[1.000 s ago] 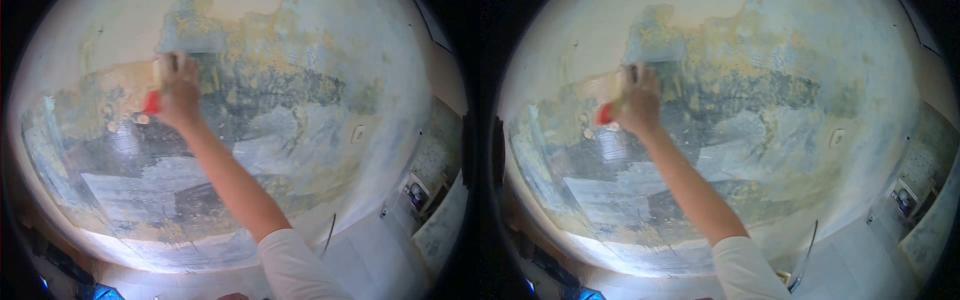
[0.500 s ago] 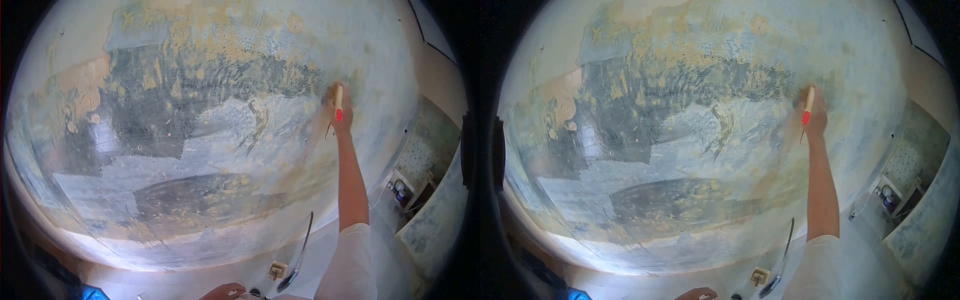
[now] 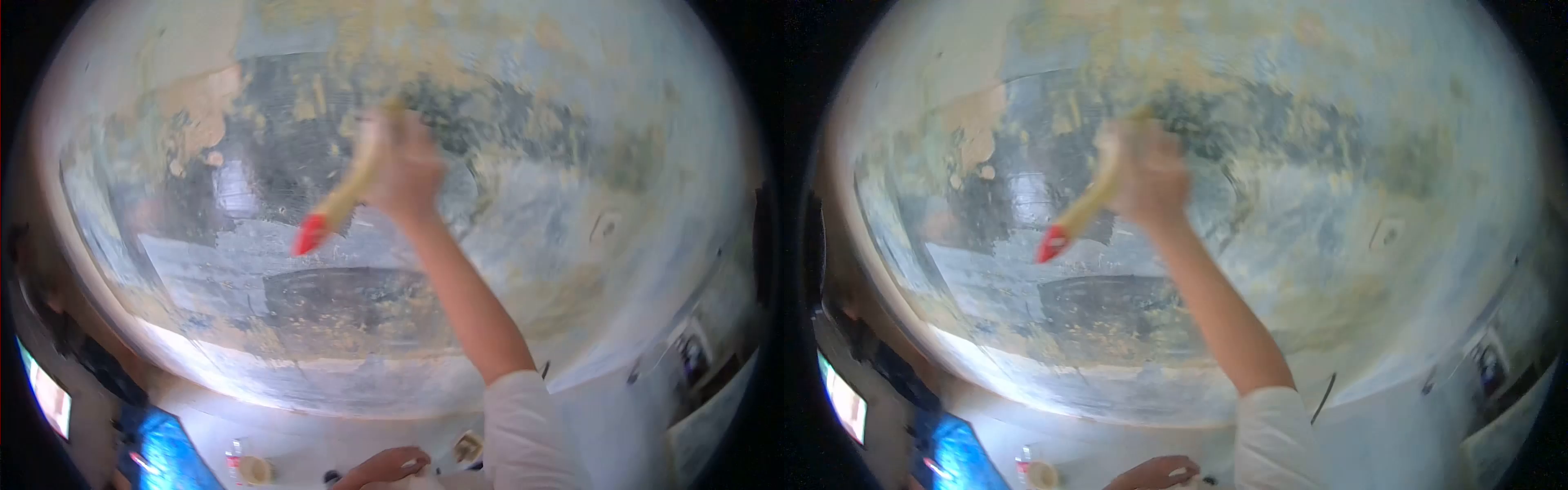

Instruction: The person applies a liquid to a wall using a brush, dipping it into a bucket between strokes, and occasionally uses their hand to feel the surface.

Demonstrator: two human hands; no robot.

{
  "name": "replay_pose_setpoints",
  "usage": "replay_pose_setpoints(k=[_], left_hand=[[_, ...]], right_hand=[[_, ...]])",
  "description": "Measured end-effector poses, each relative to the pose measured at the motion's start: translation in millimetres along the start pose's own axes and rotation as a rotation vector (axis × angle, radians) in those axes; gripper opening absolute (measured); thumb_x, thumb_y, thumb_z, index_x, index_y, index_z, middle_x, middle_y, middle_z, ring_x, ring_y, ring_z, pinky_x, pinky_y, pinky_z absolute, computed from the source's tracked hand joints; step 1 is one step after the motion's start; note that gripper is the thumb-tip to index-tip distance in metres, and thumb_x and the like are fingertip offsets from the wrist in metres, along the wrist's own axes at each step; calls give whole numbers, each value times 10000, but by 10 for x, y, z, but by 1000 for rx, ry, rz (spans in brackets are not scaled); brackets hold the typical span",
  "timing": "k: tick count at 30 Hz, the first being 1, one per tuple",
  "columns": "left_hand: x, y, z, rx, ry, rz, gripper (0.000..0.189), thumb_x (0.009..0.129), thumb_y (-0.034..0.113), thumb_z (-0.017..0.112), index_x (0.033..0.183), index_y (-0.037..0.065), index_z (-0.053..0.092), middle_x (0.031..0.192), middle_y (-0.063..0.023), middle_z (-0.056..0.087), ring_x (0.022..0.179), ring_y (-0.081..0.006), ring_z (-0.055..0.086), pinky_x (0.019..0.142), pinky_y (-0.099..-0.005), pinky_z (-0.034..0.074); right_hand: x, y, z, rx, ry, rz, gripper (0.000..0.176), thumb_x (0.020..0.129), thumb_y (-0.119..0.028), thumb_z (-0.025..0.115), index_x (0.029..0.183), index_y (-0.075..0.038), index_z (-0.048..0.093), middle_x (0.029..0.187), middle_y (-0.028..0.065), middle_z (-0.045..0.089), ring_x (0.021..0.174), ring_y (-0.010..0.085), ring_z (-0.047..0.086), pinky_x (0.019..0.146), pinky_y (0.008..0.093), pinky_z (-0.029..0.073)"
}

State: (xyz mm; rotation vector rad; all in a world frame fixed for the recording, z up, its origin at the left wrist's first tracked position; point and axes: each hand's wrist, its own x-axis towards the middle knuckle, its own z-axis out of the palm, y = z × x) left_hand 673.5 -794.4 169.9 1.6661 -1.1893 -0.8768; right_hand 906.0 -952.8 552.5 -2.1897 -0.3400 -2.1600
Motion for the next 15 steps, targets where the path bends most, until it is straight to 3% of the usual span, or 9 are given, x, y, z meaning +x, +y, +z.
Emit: replay_pose_setpoints(k=[1, 3, 5, 7, 11, 13, 14, 15], left_hand=[[-12, 76, -47, 57, 30, -5, 248, 956, 218, 578, 1142, 62, 628, 1089, -122, 651, 1040, -299, 617, 938, -375, 474], [-138, 171, -114, 136, 7, -50, 264, 953, 220, 567, 1159, 64, 621, 1102, -136, 645, 1052, -313, 609, 950, -392, 469], [-145, 195, -255, 221, 97, 43, 282, 928, 192, 588, 1178, 64, 611, 1108, -143, 638, 1058, -311, 605, 954, -395, 467], [-134, 50, -387, 319, 101, 132, 275, 923, 172, 591, 1177, 69, 612, 1092, -124, 643, 1053, -301, 609, 948, -386, 473], [-227, 179, -559, 248, -25, 20, 249, 938, 151, 578, 1168, 65, 615, 1092, -102, 649, 1048, -280, 617, 943, -365, 477], [-200, 130, -573, 209, -98, 2, 240, 945, 148, 571, 1164, 62, 616, 1090, -97, 650, 1048, -272, 618, 940, -361, 477], [-168, 122, -581, 207, -143, -42, 239, 948, 146, 569, 1166, 60, 617, 1088, -94, 649, 1049, -264, 616, 939, -353, 474], [-160, 118, -589, 206, -185, -90, 238, 952, 143, 567, 1168, 58, 617, 1087, -92, 647, 1050, -255, 615, 938, -346, 471]], right_hand=[[17, -242, 175, 31, 40, 7, 525, 682, -286, 766, 1167, -173, 598, 977, 77, 582, 808, 265, 606, 656, 389, 546], [82, -683, 347, 312, -195, 107, 641, 666, -271, 792, 1253, -166, 554, 1082, 140, 568, 935, 307, 600, 671, 445, 562], [68, -999, 469, 306, -221, 88, 616, 667, -245, 794, 1233, -176, 560, 1100, 134, 554, 952, 308, 590, 643, 462, 559], [58, -968, 322, 290, -194, 102, 591, 663, -241, 797, 1206, -181, 572, 1100, 126, 549, 952, 308, 579, 653, 446, 559], [6, -218, -198, 187, -95, 160, 495, 701, -219, 771, 1167, -178, 608, 1036, 138, 591, 925, 329, 569, 700, 450, 528], [23, 253, -712, 577, -319, 800, 460, 742, -252, 758, 1166, -200, 587, 1115, 103, 544, 991, 264, 518, 829, 416, 520], [-222, 628, -673, 68, -231, 346, 375, 823, -265, 685, 1175, -187, 581, 1107, 91, 542, 1025, 274, 511, 887, 433, 487], [-182, 745, -985, -2, -311, 437, 354, 878, -266, 622, 1217, -183, 567, 1141, 94, 546, 1059, 304, 507, 926, 444, 459]])
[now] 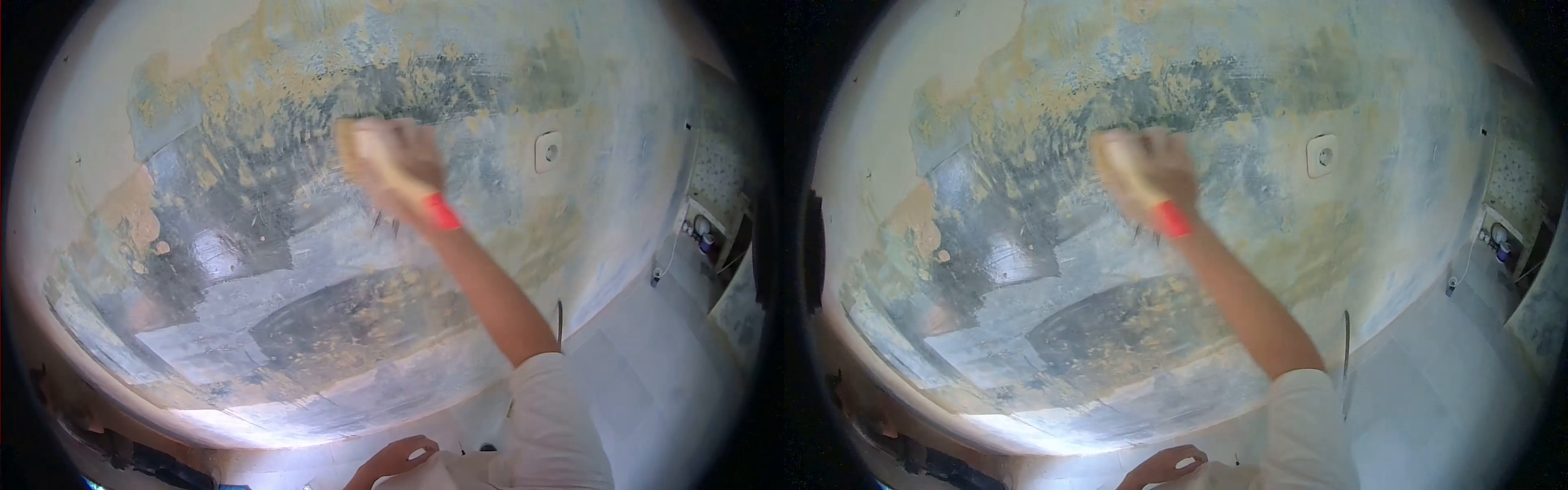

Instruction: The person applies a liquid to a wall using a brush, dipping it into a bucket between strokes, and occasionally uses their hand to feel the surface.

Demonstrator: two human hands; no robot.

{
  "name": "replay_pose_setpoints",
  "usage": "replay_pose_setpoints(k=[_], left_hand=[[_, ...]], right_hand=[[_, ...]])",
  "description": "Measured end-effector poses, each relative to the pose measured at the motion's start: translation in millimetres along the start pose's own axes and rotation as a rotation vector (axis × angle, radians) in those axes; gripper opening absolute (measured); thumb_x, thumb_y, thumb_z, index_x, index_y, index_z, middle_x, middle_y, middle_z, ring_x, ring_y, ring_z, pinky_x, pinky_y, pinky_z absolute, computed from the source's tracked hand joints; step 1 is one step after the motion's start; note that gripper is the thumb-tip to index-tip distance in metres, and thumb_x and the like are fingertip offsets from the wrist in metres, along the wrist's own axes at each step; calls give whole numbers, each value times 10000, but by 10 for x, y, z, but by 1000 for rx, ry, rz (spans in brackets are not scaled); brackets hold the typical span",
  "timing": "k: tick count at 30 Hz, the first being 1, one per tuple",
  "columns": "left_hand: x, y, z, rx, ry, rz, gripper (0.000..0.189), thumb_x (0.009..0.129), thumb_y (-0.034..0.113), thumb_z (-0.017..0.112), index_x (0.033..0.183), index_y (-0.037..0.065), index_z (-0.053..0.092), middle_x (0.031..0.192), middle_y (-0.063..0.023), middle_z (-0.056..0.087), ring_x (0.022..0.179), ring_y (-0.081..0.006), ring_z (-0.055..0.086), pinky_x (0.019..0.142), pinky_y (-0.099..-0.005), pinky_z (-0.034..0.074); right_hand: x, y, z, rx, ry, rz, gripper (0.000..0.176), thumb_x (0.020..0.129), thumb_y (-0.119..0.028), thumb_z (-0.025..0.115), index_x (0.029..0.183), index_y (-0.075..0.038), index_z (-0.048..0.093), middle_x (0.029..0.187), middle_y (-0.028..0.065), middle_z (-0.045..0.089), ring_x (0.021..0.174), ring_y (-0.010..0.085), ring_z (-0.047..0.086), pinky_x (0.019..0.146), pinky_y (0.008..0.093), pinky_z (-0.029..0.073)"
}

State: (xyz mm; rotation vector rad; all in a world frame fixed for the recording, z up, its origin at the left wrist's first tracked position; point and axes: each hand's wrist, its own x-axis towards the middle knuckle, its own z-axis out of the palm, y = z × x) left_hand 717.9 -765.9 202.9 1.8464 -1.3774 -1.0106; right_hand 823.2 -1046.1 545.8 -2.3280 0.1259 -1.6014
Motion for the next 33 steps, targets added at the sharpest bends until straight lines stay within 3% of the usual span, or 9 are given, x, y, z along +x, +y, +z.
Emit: replay_pose_setpoints(k=[9, 14, 16, 20, 23, 26, 30, 32, 33], left_hand=[[-18, 392, 205, -674, -255, 281, 341, 1031, 306, 483, 1196, 40, 619, 1187, -118, 623, 1109, -251, 569, 975, -389, 434], [28, 143, 366, -608, -344, 340, 418, 1047, 365, 416, 1254, 42, 584, 1268, -143, 588, 1187, -300, 527, 1026, -423, 388], [-21, 191, 379, -631, -273, 599, 423, 1043, 363, 433, 1275, 39, 578, 1299, -147, 578, 1212, -305, 520, 1040, -422, 381], [-118, 121, 415, -636, -286, 523, 444, 1039, 386, 436, 1304, 52, 558, 1314, -154, 568, 1211, -317, 516, 1062, -439, 367], [-81, 482, 126, -384, -438, 67, 391, 1035, 312, 438, 1217, 1, 590, 1201, -130, 626, 1142, -232, 559, 1021, -359, 404], [135, 424, 199, -143, -220, 200, 396, 982, 234, 524, 1303, 2, 538, 1310, -175, 584, 1194, -305, 546, 1051, -393, 394], [349, 784, -234, 117, -99, 324, 392, 953, 178, 561, 1312, 24, 521, 1281, -166, 591, 1171, -315, 558, 1029, -399, 409], [311, 790, -434, -103, -21, 373, 301, 987, 203, 566, 1235, 33, 557, 1206, -156, 586, 1149, -288, 558, 1010, -376, 410], [228, 691, -439, -194, 110, 380, 205, 999, 139, 538, 1169, 31, 578, 1153, -138, 598, 1123, -262, 570, 981, -360, 428]], right_hand=[[-61, 1952, -821, -452, 476, -82, 418, 884, -209, 606, 1295, -150, 566, 1139, 84, 654, 975, 336, 607, 835, 427, 503], [-181, 1445, -234, -461, 518, -147, 456, 868, -103, 622, 1321, -116, 567, 1121, 136, 661, 974, 292, 650, 840, 396, 521], [-345, 755, 101, -255, 445, -69, 503, 841, -92, 650, 1334, -141, 564, 1024, 107, 651, 880, 271, 650, 764, 377, 543], [-545, -228, 826, -32, 435, -164, 578, 776, -85, 701, 1330, -169, 558, 883, 61, 603, 745, 202, 610, 651, 333, 550], [-567, -973, 1265, 203, 333, -170, 598, 760, -85, 713, 1330, -161, 553, 849, 50, 586, 745, 203, 589, 620, 329, 542], [-704, -1489, 1321, 213, 177, -250, 554, 787, -90, 703, 1318, -165, 561, 808, 29, 577, 734, 199, 579, 597, 321, 530], [-699, -1024, 1145, 132, 137, -323, 392, 873, -117, 662, 1252, -189, 591, 770, 8, 581, 737, 193, 578, 584, 328, 516], [-553, -458, 747, 149, -340, 159, 316, 909, -135, 641, 1219, -183, 599, 803, 20, 610, 767, 202, 588, 624, 335, 514], [-689, -66, 660, 74, 68, -105, 352, 889, -128, 654, 1235, -133, 590, 835, 44, 634, 794, 229, 596, 700, 377, 518]])
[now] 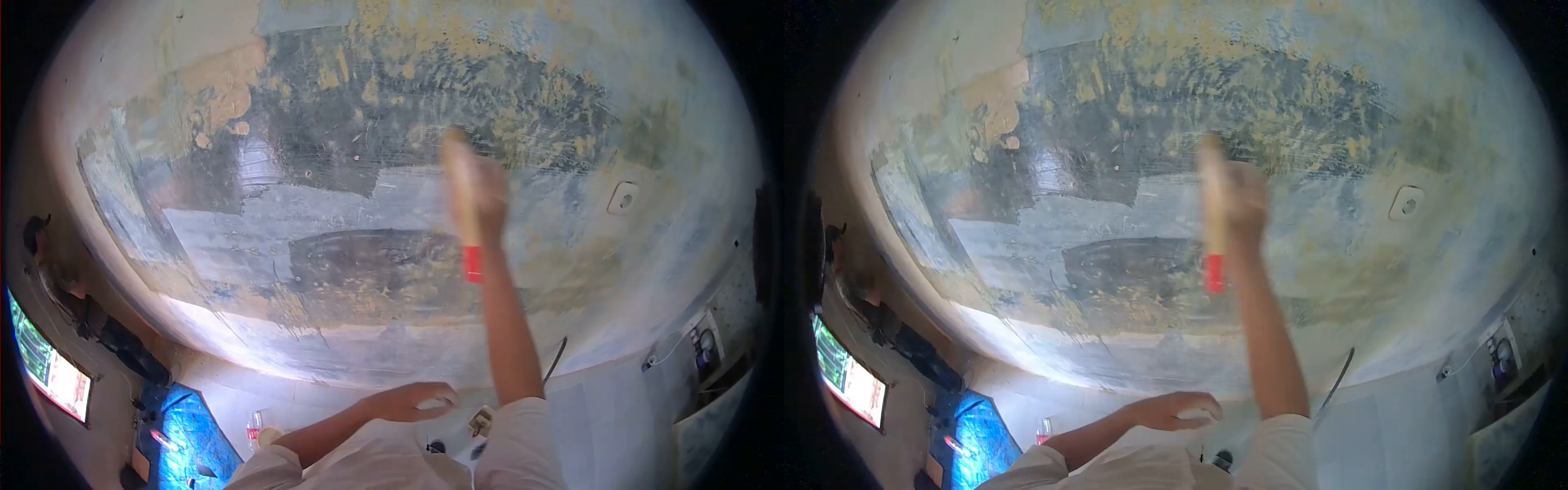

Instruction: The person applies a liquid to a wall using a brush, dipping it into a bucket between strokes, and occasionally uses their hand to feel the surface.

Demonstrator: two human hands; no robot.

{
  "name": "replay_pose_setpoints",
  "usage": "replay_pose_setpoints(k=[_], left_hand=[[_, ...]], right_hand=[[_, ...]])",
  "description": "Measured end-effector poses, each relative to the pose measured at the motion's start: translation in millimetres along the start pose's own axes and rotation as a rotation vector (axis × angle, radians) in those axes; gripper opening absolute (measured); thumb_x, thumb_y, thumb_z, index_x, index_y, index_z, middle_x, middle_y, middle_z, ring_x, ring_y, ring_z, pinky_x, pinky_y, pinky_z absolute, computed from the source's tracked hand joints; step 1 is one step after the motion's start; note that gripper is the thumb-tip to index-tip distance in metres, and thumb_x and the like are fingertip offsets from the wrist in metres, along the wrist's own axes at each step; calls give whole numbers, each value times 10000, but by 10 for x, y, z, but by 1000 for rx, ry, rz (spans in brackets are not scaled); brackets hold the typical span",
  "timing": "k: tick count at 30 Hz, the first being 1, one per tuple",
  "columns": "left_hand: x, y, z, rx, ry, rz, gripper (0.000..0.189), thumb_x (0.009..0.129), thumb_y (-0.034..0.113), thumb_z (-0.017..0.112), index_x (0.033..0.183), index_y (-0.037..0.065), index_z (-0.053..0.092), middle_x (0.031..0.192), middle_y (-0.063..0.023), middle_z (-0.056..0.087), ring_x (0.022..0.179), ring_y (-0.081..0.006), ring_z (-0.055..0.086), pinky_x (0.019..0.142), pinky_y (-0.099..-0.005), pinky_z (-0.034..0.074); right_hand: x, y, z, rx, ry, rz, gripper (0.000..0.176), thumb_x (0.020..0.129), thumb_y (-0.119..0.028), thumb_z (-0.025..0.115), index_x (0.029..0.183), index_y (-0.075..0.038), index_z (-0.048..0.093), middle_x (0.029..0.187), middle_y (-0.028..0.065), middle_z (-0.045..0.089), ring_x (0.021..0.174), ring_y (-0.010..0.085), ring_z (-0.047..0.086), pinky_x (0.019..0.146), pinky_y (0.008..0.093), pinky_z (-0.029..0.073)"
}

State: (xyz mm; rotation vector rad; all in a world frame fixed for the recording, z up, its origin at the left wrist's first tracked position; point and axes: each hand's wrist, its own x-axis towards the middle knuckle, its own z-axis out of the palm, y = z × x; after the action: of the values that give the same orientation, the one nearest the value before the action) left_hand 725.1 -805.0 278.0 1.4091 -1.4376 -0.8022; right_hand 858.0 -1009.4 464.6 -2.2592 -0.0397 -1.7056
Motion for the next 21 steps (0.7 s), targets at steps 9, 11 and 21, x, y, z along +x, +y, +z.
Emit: replay_pose_setpoints(k=[9, 11, 21], left_hand=[[-573, -321, -209, -411, 1003, 40, 138, 986, 21, 456, 954, 5, 589, 867, -66, 617, 833, -150, 588, 802, -293, 476], [-467, -259, -169, -455, 1079, 97, 145, 983, 18, 443, 932, 12, 579, 844, -63, 609, 799, -141, 578, 775, -289, 472], [-582, 2, -210, -459, 1087, 121, 103, 985, 41, 433, 996, 40, 536, 835, -68, 596, 788, -141, 564, 753, -283, 455]], right_hand=[[-106, 1172, -814, -297, 250, 188, 460, 887, -150, 655, 1327, -239, 552, 1150, 141, 534, 1015, 326, 575, 908, 448, 488], [-212, 726, -505, -242, 174, 240, 450, 887, -125, 653, 1314, -242, 572, 1161, 152, 491, 1021, 302, 546, 892, 420, 491], [-531, -1454, 1081, 511, -252, -12, 504, 862, -14, 615, 1323, -211, 558, 1129, 158, 500, 1029, 289, 562, 758, 406, 577]])
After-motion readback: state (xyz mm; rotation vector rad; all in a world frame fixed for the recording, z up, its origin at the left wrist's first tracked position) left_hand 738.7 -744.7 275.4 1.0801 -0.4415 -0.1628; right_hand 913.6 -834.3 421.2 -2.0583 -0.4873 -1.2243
